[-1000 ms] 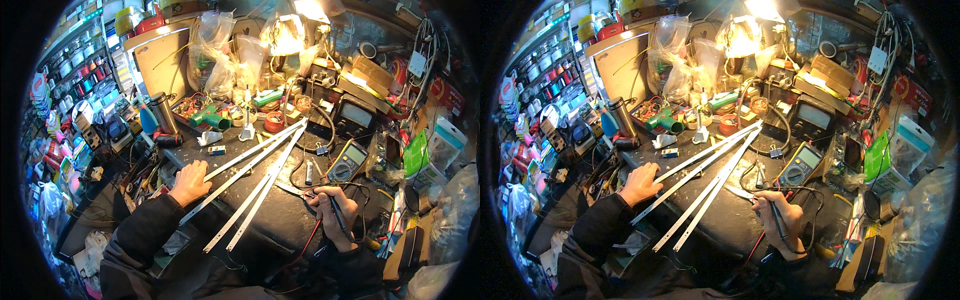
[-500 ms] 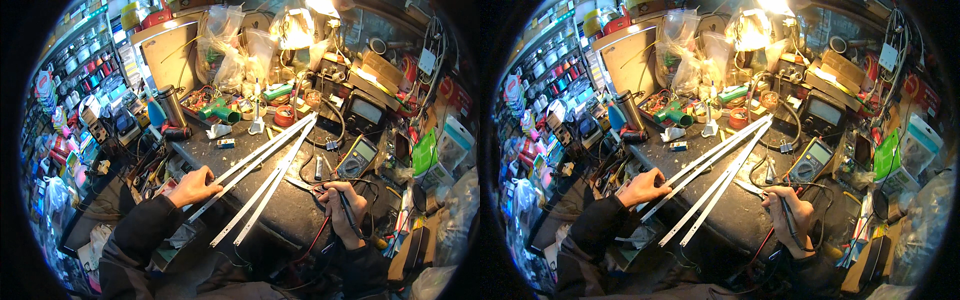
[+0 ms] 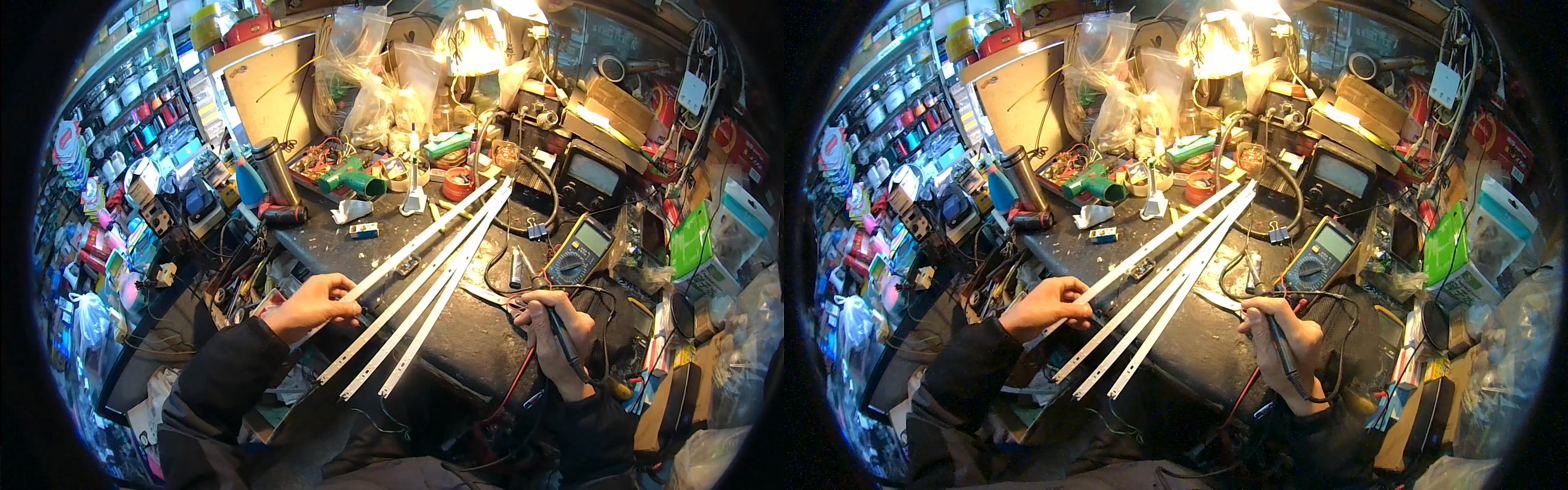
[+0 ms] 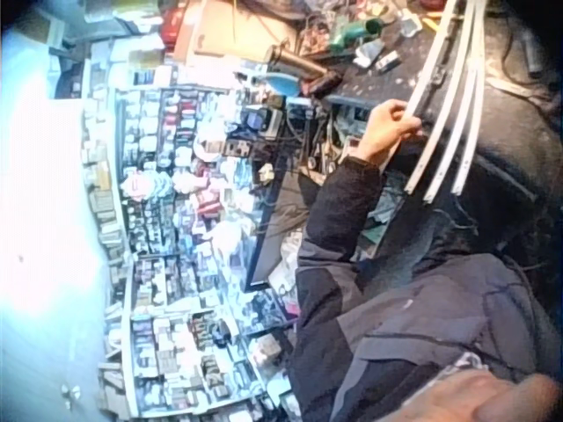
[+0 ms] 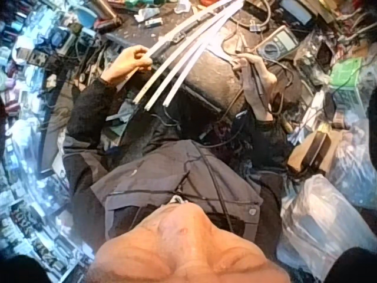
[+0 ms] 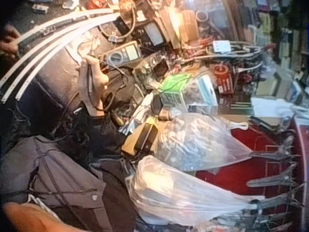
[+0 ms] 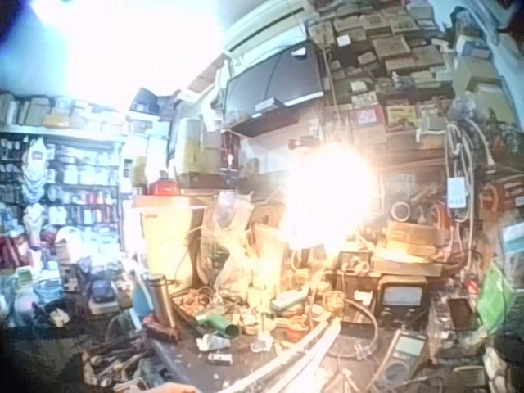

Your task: The person uses a soldering iron to attach wires to several white LED light strips laid on a cluttered workbench. They repeatedly heat connection points, apply solder, and test the strips by connecting them to a power source, causing the LEDs to light up.

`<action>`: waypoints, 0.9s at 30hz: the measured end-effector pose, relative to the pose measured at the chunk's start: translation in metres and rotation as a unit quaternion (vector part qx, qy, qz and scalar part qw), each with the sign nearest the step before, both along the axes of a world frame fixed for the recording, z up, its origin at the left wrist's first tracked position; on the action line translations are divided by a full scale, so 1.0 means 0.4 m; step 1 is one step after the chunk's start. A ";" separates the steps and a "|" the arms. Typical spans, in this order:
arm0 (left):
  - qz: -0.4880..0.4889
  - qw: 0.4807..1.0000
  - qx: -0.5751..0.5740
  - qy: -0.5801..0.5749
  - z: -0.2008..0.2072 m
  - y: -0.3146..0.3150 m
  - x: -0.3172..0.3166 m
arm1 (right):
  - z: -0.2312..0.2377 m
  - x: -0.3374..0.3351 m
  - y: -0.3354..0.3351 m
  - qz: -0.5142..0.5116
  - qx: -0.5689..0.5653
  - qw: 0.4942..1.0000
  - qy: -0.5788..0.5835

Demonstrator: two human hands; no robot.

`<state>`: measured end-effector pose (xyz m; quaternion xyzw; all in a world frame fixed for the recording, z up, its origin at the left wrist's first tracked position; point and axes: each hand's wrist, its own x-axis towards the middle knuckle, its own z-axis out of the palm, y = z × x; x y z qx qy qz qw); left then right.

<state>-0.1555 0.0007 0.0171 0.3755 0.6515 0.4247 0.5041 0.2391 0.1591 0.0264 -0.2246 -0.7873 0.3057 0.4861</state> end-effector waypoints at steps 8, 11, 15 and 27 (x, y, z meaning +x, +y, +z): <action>-0.043 0.989 0.030 0.137 -0.066 -0.021 0.096 | 0.003 0.007 -0.002 0.001 -0.008 1.000 -0.018; -0.022 0.990 0.004 0.139 -0.077 -0.029 0.149 | 0.004 0.007 -0.001 0.005 -0.012 1.000 -0.025; -0.019 0.997 -0.034 0.062 -0.114 -0.036 0.241 | 0.003 0.004 0.000 0.005 -0.004 1.000 -0.014; -0.045 0.981 -0.089 -0.167 -0.080 -0.030 0.351 | 0.005 0.009 -0.002 0.016 -0.005 1.000 0.012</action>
